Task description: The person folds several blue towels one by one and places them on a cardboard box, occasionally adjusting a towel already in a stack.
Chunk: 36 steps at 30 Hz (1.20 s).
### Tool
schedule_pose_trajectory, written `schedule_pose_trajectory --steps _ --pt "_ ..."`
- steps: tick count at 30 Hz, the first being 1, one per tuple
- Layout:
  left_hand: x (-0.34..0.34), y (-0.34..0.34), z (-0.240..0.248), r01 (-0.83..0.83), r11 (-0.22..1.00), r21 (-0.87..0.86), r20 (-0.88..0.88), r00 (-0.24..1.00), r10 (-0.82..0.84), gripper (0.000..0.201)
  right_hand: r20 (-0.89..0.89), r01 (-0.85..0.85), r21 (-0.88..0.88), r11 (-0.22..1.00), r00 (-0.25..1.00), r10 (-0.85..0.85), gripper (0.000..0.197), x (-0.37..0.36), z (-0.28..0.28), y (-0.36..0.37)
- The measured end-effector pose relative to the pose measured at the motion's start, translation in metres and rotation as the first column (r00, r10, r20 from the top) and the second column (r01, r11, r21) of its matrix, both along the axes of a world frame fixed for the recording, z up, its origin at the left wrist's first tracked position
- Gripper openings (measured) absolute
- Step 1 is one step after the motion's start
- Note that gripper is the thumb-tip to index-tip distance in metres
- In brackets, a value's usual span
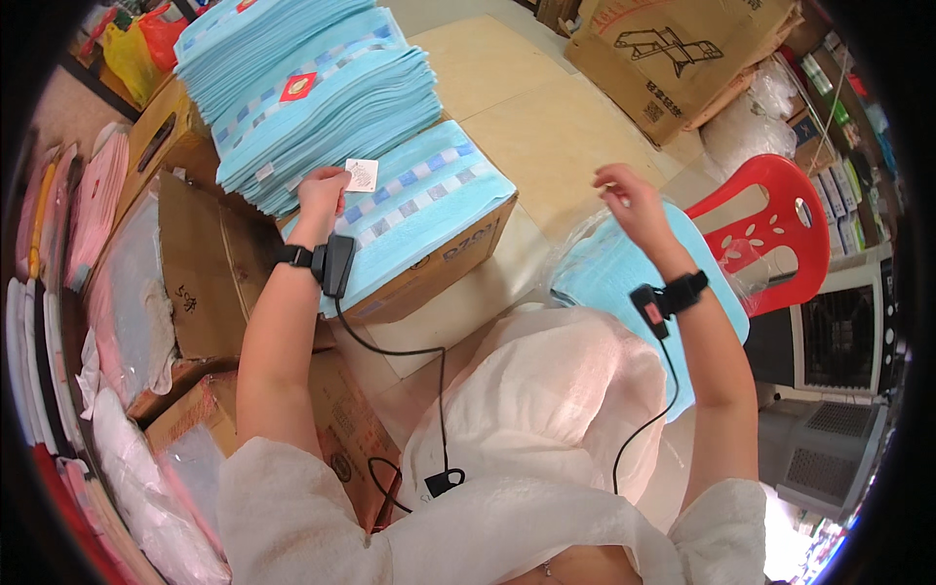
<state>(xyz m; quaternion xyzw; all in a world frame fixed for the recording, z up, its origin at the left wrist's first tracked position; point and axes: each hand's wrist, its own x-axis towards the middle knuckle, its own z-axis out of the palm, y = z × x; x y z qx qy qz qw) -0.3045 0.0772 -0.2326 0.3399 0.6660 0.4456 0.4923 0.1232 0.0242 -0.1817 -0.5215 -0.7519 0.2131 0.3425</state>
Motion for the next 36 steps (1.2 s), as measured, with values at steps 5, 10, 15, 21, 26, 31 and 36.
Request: schedule_pose_trajectory --steps 5,10,15,21,26,31,36 --pt "0.021 -0.032 0.007 0.452 0.791 0.412 -0.572 0.804 -0.161 0.014 -0.067 0.21 -0.13 0.969 0.973 -0.22 0.019 0.092 0.014 -0.052" --pt "0.05 -0.057 0.01 0.863 0.473 0.18 -0.966 0.245 -0.08 0.022 -0.117 0.345 -0.072 0.936 0.929 -0.352 0.015 0.15 0.056 -0.113" --pt "0.061 -0.06 0.025 0.842 0.516 0.16 -0.95 0.273 -0.15 0.024 -0.057 0.54 -0.085 0.837 0.836 -0.546 0.015 0.221 0.091 -0.187" --pt "0.238 -0.122 0.12 0.883 -0.019 0.47 -0.74 0.381 -0.554 0.025 0.081 0.802 -0.357 0.479 0.537 -0.839 0.015 0.286 0.011 -0.36" --pt "0.329 -0.23 0.197 0.38 -0.622 0.685 -0.722 0.239 -0.649 0.027 0.217 0.656 -0.704 0.271 0.562 -0.798 0.028 0.247 -0.106 -0.403" --pt "0.369 -0.298 0.222 0.166 -0.636 0.753 -0.657 0.138 -0.742 0.031 0.087 0.538 -0.822 0.186 0.442 -0.893 0.04 0.223 -0.17 -0.418" --pt "0.393 -0.319 0.219 0.201 -0.664 0.72 -0.689 0.087 -0.72 0.034 -0.118 0.42 -0.88 0.221 0.258 -0.959 0.04 0.223 -0.205 -0.411"
